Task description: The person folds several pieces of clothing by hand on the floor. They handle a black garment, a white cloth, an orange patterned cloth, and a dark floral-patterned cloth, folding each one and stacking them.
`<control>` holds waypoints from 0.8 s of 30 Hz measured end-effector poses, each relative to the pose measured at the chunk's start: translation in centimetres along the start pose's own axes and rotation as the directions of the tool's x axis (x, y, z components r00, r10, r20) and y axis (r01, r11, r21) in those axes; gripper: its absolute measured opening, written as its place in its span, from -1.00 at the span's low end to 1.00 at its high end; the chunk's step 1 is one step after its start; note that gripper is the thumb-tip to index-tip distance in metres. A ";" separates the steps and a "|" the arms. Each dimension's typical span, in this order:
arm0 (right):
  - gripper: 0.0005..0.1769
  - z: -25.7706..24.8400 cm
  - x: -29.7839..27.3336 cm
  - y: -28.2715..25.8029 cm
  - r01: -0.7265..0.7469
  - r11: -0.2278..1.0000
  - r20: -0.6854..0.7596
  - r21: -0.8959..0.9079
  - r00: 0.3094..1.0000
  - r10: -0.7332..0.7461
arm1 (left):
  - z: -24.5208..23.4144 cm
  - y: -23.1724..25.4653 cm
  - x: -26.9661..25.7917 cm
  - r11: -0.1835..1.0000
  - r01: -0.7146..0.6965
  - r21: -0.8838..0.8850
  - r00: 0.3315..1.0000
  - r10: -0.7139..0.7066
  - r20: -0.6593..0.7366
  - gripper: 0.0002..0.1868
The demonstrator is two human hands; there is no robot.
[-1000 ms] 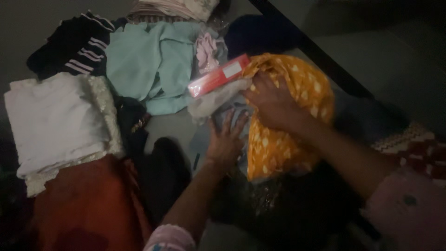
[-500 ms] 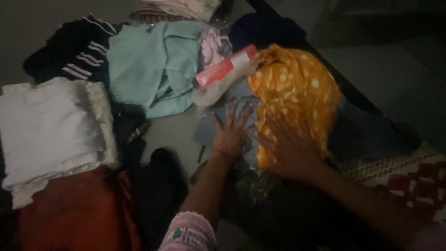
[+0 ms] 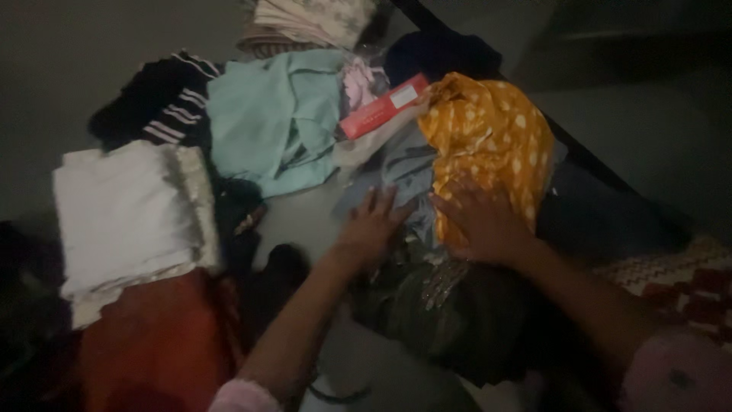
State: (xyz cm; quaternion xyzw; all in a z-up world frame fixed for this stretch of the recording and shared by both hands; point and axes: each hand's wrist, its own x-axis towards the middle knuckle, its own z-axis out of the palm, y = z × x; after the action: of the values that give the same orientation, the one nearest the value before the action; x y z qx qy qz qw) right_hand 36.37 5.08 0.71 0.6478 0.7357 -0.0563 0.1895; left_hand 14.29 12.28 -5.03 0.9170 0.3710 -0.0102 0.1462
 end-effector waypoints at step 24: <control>-0.67 -21.5 1.7 -8.5 0.455 0.745 -0.366 0.488 0.881 -0.299 | -19.2 -5.0 -14.9 0.852 0.204 -0.481 0.811 -0.423 -0.405 -0.68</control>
State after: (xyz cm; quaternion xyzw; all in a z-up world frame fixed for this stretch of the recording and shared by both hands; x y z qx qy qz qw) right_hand 23.46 12.44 18.51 0.5120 0.8209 -0.2202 -0.1245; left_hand -1.67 10.91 13.87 0.7593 0.5387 0.2805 0.2336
